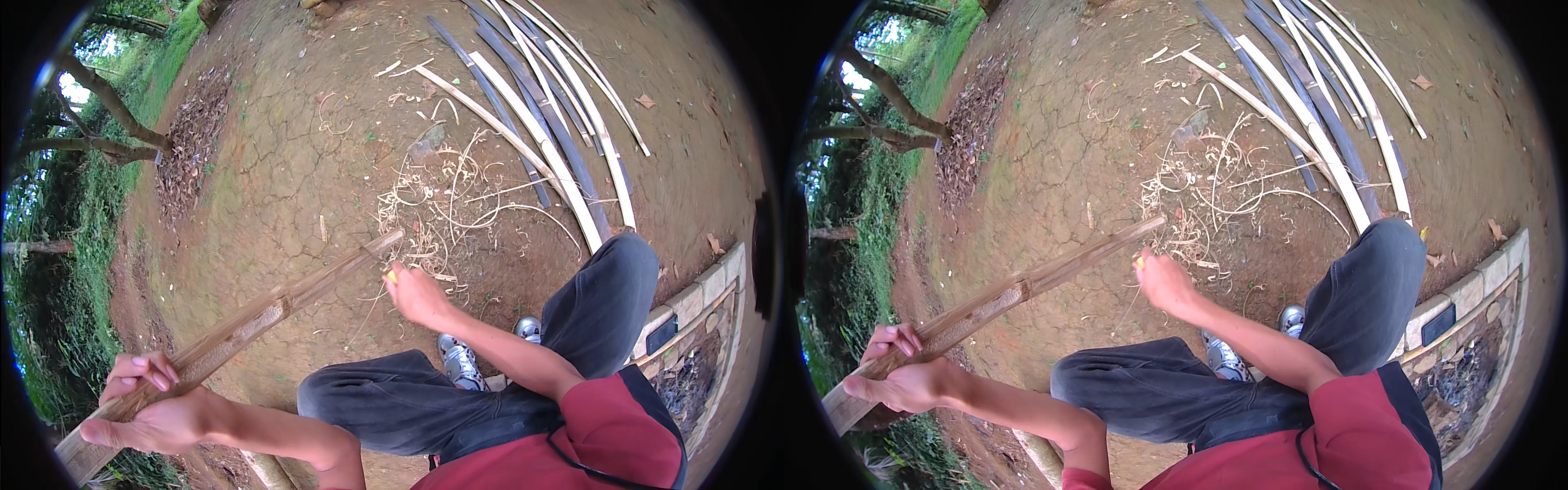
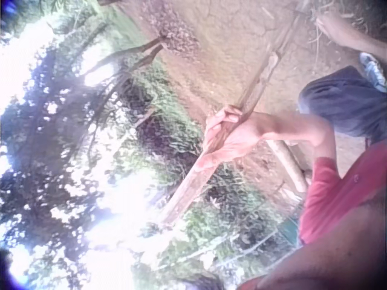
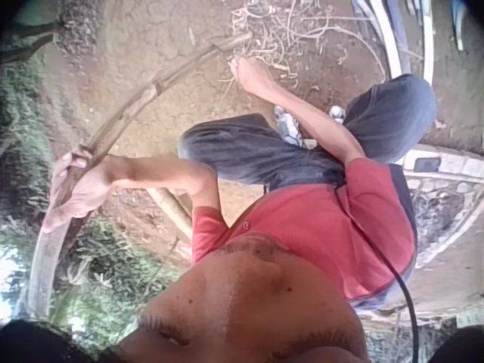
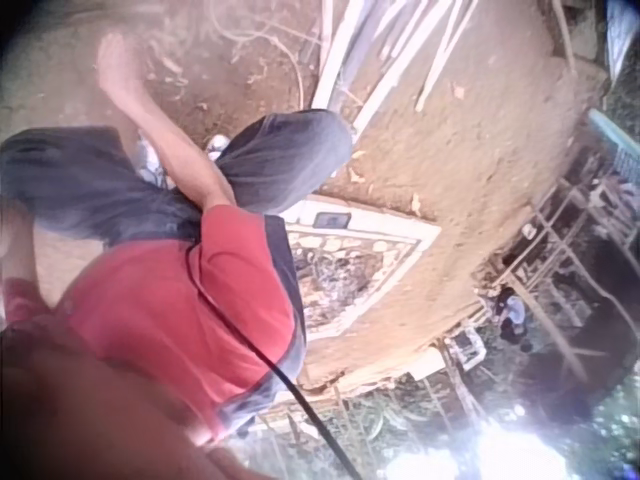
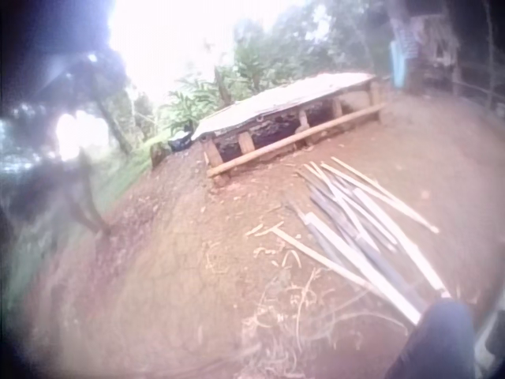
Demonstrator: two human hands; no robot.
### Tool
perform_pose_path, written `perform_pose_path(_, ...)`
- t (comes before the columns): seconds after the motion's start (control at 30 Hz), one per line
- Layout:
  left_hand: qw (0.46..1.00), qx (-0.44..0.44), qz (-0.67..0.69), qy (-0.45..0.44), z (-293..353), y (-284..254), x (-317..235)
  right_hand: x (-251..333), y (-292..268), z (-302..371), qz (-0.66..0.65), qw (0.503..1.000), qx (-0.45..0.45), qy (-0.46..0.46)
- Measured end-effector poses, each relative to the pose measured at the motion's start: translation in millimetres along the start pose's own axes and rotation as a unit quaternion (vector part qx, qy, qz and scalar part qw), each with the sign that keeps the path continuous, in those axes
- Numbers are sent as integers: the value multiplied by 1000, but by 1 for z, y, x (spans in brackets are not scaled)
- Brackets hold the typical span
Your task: The person strips layers from a bamboo pole using a knife, alternating between shaving the pole and cleaning the knife blade against the bamboo.
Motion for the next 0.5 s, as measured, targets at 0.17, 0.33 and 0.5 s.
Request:
perform_pose_path(0.17,996,-69,-53,-7,-4,-16,5,-17,9,-32,66,992,-94,-60)
perform_pose_path(0.33,992,-107,-66,-20,-8,-41,22,-5,9,-27,76,992,-71,-74)
perform_pose_path(0.5,990,-119,-76,-8,9,-43,5,34,7,8,69,996,-14,-48)
Point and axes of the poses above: each hand's wrist, its own z-axis away from the middle knuckle, its own y-axis out of the palm, x = y × z, the point moved 9 cm from there along -z, towards the middle knuckle, and after that the axes turned 1 degree about x, right-handed, at the moved point
